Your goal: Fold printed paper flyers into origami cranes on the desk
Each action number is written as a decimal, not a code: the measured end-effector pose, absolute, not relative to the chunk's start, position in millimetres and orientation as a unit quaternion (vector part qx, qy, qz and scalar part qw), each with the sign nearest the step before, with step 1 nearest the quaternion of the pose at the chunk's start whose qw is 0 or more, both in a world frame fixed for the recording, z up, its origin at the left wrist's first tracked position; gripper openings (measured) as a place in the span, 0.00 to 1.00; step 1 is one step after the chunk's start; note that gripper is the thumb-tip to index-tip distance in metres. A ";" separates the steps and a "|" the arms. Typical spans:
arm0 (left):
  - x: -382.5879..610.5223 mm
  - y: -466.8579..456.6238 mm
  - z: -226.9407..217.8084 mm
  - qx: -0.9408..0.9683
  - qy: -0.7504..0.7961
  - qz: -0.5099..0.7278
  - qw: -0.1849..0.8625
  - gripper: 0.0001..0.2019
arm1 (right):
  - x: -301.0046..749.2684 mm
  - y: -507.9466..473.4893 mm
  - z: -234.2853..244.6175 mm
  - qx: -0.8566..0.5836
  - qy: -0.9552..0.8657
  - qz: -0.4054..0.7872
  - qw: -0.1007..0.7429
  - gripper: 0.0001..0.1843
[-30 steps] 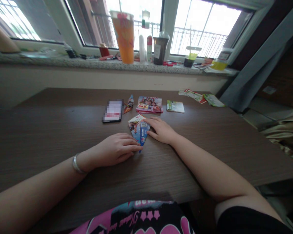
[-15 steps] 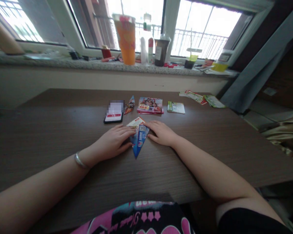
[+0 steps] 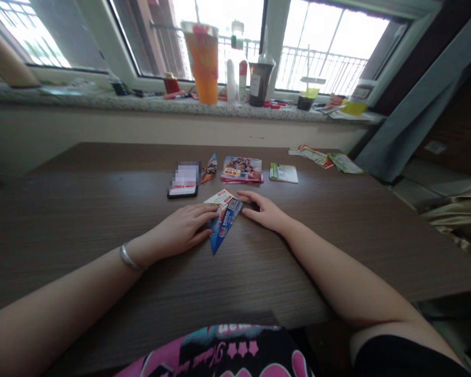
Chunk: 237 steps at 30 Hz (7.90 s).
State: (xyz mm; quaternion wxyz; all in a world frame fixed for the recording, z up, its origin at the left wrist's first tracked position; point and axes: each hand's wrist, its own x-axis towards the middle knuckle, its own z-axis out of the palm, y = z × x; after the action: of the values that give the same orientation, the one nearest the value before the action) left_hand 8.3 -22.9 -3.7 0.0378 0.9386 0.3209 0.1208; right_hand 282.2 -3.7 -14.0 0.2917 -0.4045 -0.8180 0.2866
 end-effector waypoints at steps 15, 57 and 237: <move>7.9 -19.2 -7.4 0.945 0.303 0.122 0.020 0.20 | 281.3 0.1 -17.4 -0.377 -0.872 0.176 0.256 0.13; -1.5 -1.6 -0.3 0.841 0.372 0.356 0.165 0.14 | 279.0 -11.2 -10.2 -0.349 -0.927 0.063 0.119 0.26; -11.8 11.4 -6.4 0.889 0.454 0.059 0.022 0.13 | 270.6 -15.8 -7.5 -0.569 -0.817 0.008 0.089 0.20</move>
State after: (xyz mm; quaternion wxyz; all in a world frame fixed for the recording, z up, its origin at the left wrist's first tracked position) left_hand -11.8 11.4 -6.4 0.0217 0.8886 0.4544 0.0590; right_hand 270.6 -15.8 -7.5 0.0895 -0.5690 -0.8174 0.0079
